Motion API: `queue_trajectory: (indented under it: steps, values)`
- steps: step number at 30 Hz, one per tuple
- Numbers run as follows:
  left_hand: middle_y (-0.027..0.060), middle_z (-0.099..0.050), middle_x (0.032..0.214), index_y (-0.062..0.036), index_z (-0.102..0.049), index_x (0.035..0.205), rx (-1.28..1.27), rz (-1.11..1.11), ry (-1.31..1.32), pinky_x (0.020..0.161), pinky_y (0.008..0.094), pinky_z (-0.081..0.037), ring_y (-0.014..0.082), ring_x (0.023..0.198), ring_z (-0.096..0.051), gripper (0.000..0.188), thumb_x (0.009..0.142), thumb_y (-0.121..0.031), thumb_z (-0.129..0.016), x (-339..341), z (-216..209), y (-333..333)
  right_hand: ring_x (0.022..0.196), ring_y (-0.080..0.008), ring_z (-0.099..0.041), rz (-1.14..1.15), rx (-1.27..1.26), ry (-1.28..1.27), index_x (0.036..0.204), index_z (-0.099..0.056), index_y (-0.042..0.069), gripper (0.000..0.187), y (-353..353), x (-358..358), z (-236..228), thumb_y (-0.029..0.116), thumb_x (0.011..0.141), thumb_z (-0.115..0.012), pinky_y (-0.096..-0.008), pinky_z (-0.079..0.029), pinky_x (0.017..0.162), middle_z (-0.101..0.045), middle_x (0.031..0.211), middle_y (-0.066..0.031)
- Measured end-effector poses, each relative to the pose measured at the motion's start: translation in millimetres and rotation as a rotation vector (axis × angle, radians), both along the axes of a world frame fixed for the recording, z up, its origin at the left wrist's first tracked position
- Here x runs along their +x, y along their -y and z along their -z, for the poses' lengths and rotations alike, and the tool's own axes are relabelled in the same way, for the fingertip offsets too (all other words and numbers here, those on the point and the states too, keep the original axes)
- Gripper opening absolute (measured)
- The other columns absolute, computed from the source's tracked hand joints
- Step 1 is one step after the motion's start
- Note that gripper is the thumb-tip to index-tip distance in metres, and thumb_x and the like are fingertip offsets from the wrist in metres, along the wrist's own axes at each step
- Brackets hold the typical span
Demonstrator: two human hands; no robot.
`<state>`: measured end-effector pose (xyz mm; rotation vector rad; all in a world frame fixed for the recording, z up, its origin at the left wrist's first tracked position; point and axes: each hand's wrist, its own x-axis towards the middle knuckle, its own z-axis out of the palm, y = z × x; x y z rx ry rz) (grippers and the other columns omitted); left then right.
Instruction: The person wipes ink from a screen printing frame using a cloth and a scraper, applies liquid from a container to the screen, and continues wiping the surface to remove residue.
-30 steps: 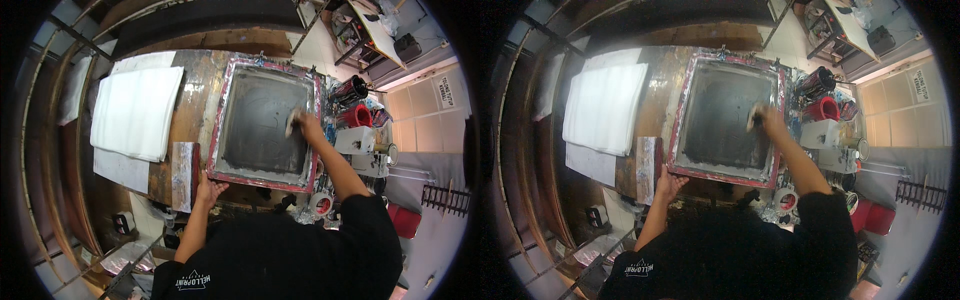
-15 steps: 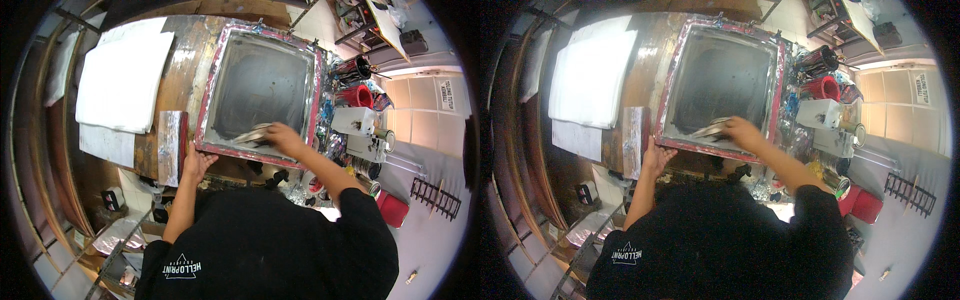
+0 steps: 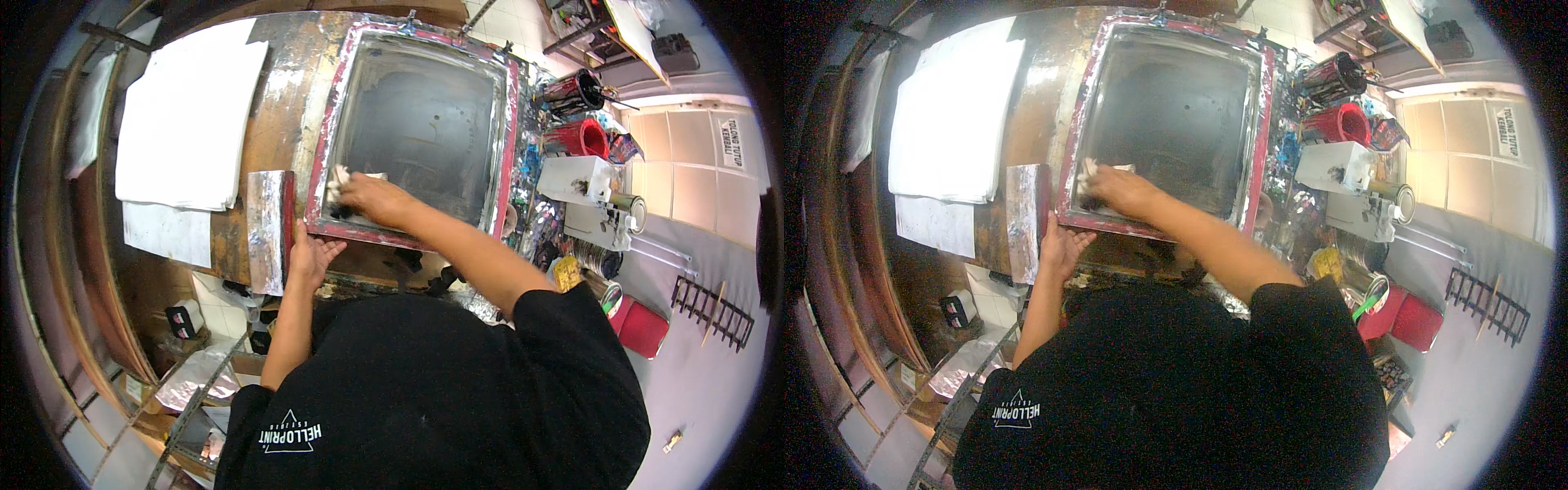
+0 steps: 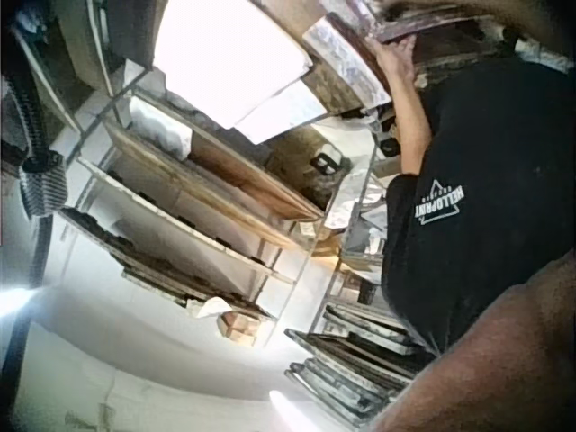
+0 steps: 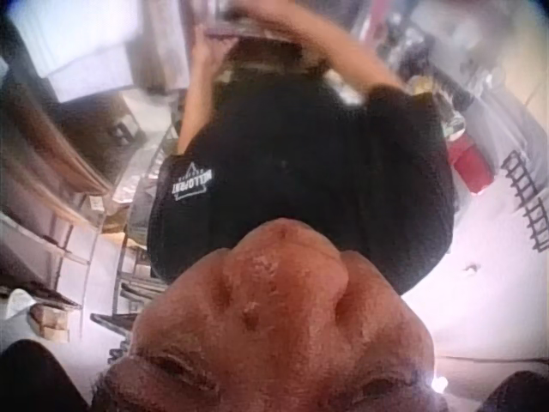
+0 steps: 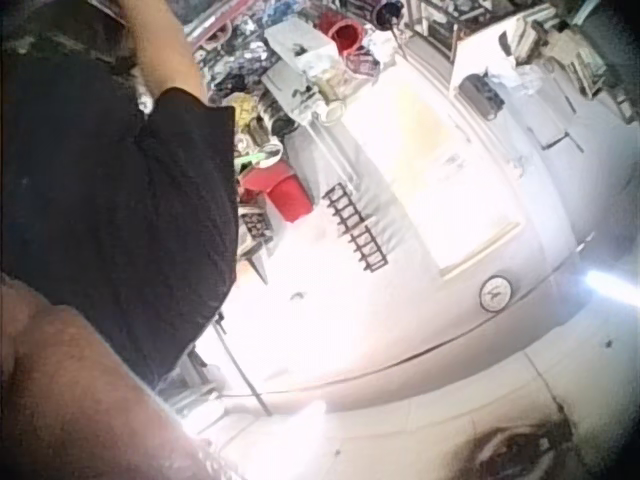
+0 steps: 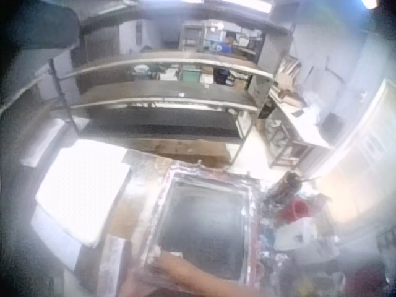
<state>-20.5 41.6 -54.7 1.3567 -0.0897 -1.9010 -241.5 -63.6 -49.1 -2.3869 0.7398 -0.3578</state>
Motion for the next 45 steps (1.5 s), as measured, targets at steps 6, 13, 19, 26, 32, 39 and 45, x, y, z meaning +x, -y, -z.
queue_trajectory:
  steps: [6,13,19,26,32,39,45]
  values:
    - [0.0236,-0.045,0.133,0.0033,-0.027,0.145,0.01,-0.01,0.01,0.095,0.0453,-0.052,0.0316,0.11,-0.056,0.08,0.1,-0.063,-0.033,-4.6,-5.5,-3.3,0.122,-0.0303,-0.052,-0.05,0.14,-0.408,0.115,-0.067,0.006,0.036,-62.8,-190.6,-49.1,0.006,0.08,-0.062,-0.0395,-0.046,0.104,-0.063,0.124,-0.0109]
    - [0.0229,-0.049,0.129,0.0036,-0.03,0.142,0.019,0.001,0.04,0.094,0.0449,-0.052,0.0318,0.107,-0.057,0.078,0.101,-0.063,-0.031,-6.0,-8.9,3.1,0.118,-0.0304,-0.054,-0.049,0.031,-0.059,0.115,-0.065,0.006,0.035,-29.3,-79.6,-1.9,0.007,0.08,-0.061,-0.0399,-0.048,0.1,-0.064,0.12,-0.009]
    - [0.0223,-0.051,0.125,0.0035,-0.033,0.14,-0.003,-0.006,0.051,0.09,0.0451,-0.053,0.0322,0.104,-0.059,0.074,0.102,-0.06,-0.031,-7.3,-13.0,6.9,0.105,-0.0286,-0.057,-0.01,-0.042,-0.014,0.096,-0.066,0.007,0.018,-5.0,14.0,3.4,0.013,0.084,-0.055,-0.04,-0.052,0.09,-0.063,0.1,-0.0068]
    - [0.0225,-0.051,0.126,0.0039,-0.031,0.142,0.024,-0.037,0.05,0.089,0.0454,-0.054,0.0325,0.102,-0.06,0.075,0.102,-0.059,-0.033,-13.6,-17.7,5.9,0.12,-0.032,-0.053,-0.019,0.196,-0.534,0.123,-0.063,0.007,0.043,-79.9,-205.8,-57.0,0.006,0.08,-0.061,-0.04,-0.048,0.102,-0.062,0.12,-0.011]
    - [0.0213,-0.053,0.122,0.0028,-0.035,0.139,0.039,-0.014,0.044,0.09,0.0452,-0.054,0.0313,0.099,-0.061,0.073,0.102,-0.06,-0.031,-9.8,-20.8,5.5,0.123,-0.0359,-0.05,0.487,-0.087,-0.44,0.128,-0.059,0.01,0.045,4.4,-204.4,1.6,-0.001,0.086,-0.049,-0.0436,-0.046,0.104,-0.055,0.13,-0.0181]
    - [0.0199,-0.054,0.118,0.0015,-0.037,0.137,0.054,-0.016,-0.001,0.089,0.0455,-0.054,0.031,0.098,-0.061,0.07,0.102,-0.059,-0.032,-0.9,-5.4,3.9,0.09,-0.0414,-0.065,0.988,-0.3,-0.445,0.099,-0.068,0.003,0.022,193.6,-240.1,33.1,0.001,0.083,-0.052,-0.0509,-0.053,0.081,-0.068,0.096,-0.0233]
    - [0.0226,-0.049,0.13,0.0011,-0.034,0.141,0.043,-0.04,0.041,0.093,0.0472,-0.052,0.0322,0.106,-0.058,0.073,0.101,-0.06,-0.034,-8.5,-16.4,5.7,0.084,-0.0401,-0.063,0.806,-0.351,-0.541,0.093,-0.062,-0.002,0.018,103.1,-226.4,40.5,0.006,0.09,-0.047,-0.0507,-0.051,0.077,-0.065,0.086,-0.0241]
